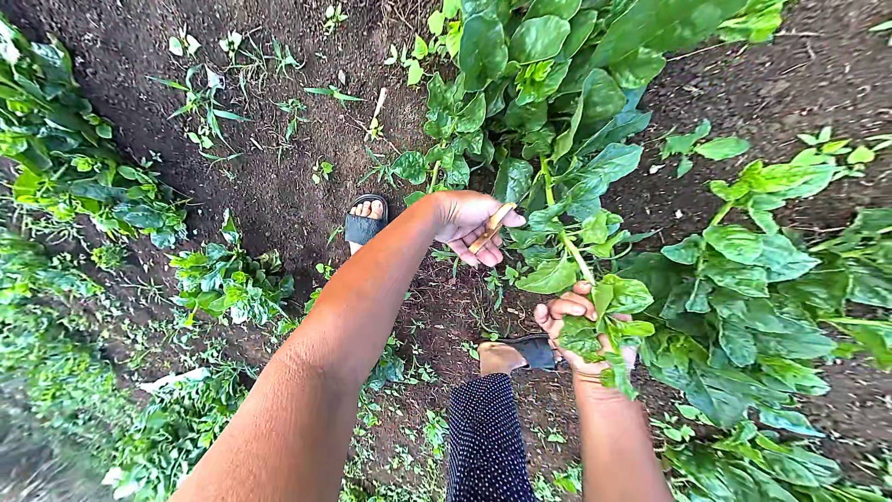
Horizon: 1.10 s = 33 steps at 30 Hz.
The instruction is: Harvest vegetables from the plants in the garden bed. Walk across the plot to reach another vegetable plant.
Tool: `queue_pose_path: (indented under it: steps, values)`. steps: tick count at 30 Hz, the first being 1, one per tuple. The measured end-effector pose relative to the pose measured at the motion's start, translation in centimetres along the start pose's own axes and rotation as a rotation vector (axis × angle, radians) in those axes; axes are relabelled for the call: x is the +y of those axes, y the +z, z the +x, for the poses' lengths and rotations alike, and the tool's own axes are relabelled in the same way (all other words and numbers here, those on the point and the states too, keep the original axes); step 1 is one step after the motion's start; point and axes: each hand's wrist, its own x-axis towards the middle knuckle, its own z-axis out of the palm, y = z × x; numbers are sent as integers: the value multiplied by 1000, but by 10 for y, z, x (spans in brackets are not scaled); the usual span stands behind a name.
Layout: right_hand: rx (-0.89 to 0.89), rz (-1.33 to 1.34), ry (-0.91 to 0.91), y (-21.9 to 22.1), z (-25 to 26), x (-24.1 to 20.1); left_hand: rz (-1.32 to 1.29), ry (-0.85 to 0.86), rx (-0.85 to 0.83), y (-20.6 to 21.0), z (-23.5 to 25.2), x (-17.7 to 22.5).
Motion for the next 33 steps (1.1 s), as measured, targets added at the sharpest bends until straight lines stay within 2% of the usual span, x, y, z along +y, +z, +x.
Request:
queue_pose_path:
  steps: [3, 11, 13, 18, 20, 22, 24, 25, 27, 28, 31, 33]
  values:
    - [14, -29, 28, 0, 1, 5, 4, -30, 26, 0, 4, 12]
    - [273, -117, -43, 17, 2, 16, -31, -48, 89, 8, 21, 27]
    - [331, -132, -57, 21, 2, 18, 15, -55, 113, 11, 20, 28]
    - [305, -194, -26, 17, -5, 27, 224, -65, 186, 10, 22, 27]
    - [331, -215, -46, 18, -15, 35, 319, 0, 230, 9, 20, 10]
    - [327, -242, -51, 21, -33, 45, 441, 104, 281, 5, 9, -30]
    - [252, -214, -24, 23, -51, 55, 493, 169, 460, -9, -5, -77]
    - [222, -141, -7, 22, -58, 64, 447, 168, 618, -16, -12, -98]
    - [79, 205, 32, 8, -69, 84, 244, 150, 950, -27, -20, -134]
    - [16, 344, 25, 1, -74, 95, 91, 136, 1041, -32, -21, -144]
    - [117, 491, -89, 16, -76, 118, -279, 151, 1022, -45, -12, -151]
    - [144, 515, -101, 15, -77, 123, -329, 219, 942, -49, 8, -155]
